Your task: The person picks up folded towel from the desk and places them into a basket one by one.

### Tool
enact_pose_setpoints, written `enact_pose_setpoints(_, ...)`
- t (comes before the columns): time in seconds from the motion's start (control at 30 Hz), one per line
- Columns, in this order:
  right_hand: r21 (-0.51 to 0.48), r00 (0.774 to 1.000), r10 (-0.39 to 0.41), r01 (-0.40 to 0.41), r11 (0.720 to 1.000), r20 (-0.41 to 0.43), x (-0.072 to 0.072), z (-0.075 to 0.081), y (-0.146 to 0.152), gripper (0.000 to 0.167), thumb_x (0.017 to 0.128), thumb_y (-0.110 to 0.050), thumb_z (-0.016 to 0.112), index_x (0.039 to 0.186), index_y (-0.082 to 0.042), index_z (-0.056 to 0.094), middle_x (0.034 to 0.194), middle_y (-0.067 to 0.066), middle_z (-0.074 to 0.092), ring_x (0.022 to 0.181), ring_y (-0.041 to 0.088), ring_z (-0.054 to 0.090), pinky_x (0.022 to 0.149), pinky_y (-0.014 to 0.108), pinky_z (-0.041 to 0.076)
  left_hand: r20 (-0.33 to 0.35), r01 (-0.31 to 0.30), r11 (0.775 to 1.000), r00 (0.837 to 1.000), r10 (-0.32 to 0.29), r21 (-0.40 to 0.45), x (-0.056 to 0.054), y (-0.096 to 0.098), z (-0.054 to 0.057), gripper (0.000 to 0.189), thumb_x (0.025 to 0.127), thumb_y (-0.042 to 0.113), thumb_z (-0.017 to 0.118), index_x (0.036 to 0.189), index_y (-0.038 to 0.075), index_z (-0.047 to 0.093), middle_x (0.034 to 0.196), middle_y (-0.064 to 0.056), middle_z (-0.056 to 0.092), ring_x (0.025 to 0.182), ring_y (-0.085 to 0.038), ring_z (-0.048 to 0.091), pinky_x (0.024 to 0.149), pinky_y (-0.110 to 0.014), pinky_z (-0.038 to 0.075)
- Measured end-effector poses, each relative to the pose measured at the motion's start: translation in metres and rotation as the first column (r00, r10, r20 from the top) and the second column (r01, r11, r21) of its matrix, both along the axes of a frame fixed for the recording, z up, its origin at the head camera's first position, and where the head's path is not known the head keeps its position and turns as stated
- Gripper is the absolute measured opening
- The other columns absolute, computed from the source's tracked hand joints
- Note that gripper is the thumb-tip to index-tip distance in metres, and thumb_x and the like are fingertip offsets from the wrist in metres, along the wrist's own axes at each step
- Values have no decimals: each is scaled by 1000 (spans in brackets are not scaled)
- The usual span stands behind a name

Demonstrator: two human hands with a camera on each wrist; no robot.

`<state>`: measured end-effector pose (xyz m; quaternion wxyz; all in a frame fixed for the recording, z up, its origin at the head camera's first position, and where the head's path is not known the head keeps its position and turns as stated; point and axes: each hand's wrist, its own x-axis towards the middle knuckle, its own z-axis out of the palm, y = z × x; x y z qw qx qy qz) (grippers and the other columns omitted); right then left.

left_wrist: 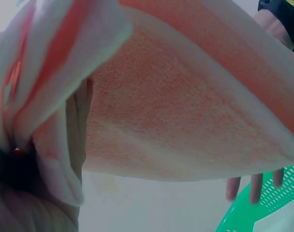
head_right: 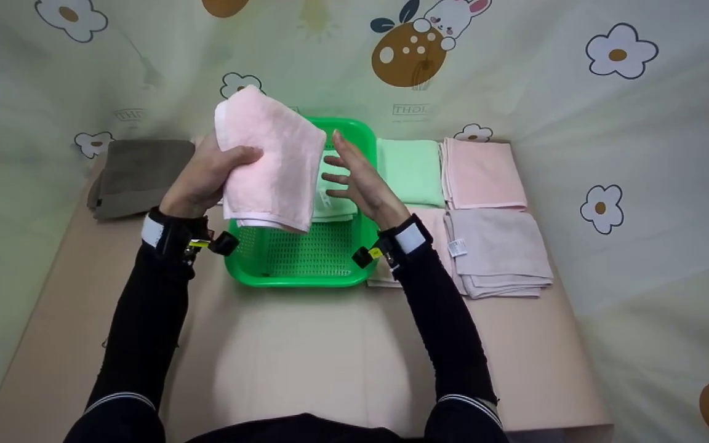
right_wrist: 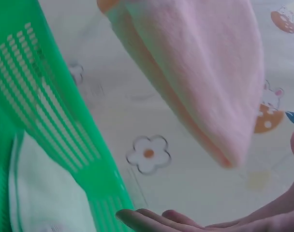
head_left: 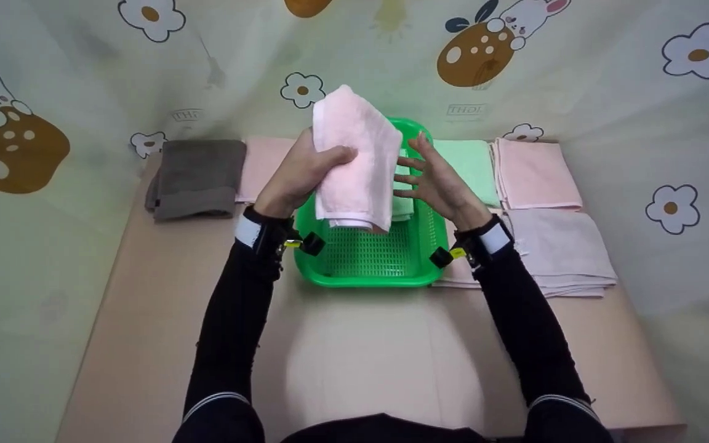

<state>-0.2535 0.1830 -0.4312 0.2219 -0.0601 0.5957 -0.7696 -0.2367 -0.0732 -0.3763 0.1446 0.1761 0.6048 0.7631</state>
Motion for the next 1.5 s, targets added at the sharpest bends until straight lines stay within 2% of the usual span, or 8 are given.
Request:
enact_pose_setpoints(0.23,-155,993,115,-113,981,3,8,-8,-29,108,76,-74,76,154,-12,33,138,8,55,124,24,58,101,39,50,-72,-20,999,997,16,-43,1,13,1,48,89,10,68,131,-3,49,109,-17,63,89,-24,71,76,-34,63)
enact_pose_setpoints(0.43,-227,996,-89,85,970,-9,10,-7,-44,66,93,-47,75,137,-5,51,113,9,70,97,18,72,81,30,60,-71,-44,996,997,39,-72,-5,10,-9,55,89,8,68,139,0,45,116,-16,61,97,-24,68,82,-33,62)
enact_pose_setpoints(0.57,-121,966,-253,244,962,-62,6,-3,-41,49,104,-33,61,143,-6,48,112,11,69,95,18,72,79,29,60,-71,-61,992,996,53,-115,-10,3,-15,55,91,8,67,142,2,47,118,-16,62,97,-24,69,83,-32,61)
enact_pose_setpoints(0.73,45,923,-331,346,937,-196,-6,-1,-24,47,108,-30,53,148,-8,45,101,10,67,80,16,70,69,27,58,-82,-94,961,994,75,-261,-25,-2,-23,55,96,15,72,146,5,50,123,-15,66,96,-23,72,84,-31,61)
enact_pose_setpoints(0.93,226,902,-290,370,901,-320,-25,-7,-7,49,111,-28,45,154,-6,38,96,7,60,71,13,63,65,26,54,-35,-156,922,987,154,-354,-45,-2,-35,69,96,21,75,151,10,35,127,-19,65,96,-26,74,82,-34,62)
enact_pose_setpoints(1.1,346,908,-228,353,869,-352,-40,-7,-5,53,111,-29,43,158,-6,30,108,8,56,79,14,61,75,28,52,-68,-212,920,977,201,-329,-57,-5,-45,67,100,13,68,145,24,20,129,-23,63,98,-35,73,80,-40,64)
enact_pose_setpoints(1.3,465,936,-142,287,837,-322,-59,-5,-3,54,112,-26,42,158,-6,22,138,14,46,103,20,54,90,28,46,-254,-259,836,956,149,-483,-71,-5,-50,25,106,7,55,130,13,57,141,-6,56,135,-22,51,102,-35,49)
enact_pose_setpoints(1.5,590,955,-49,219,777,-291,-70,-6,-4,50,109,-16,36,155,-3,23,152,19,39,115,24,52,91,29,47,-219,-234,746,968,121,-624,-81,-1,-54,28,108,8,51,132,11,65,149,-5,57,143,-20,45,117,-36,41)
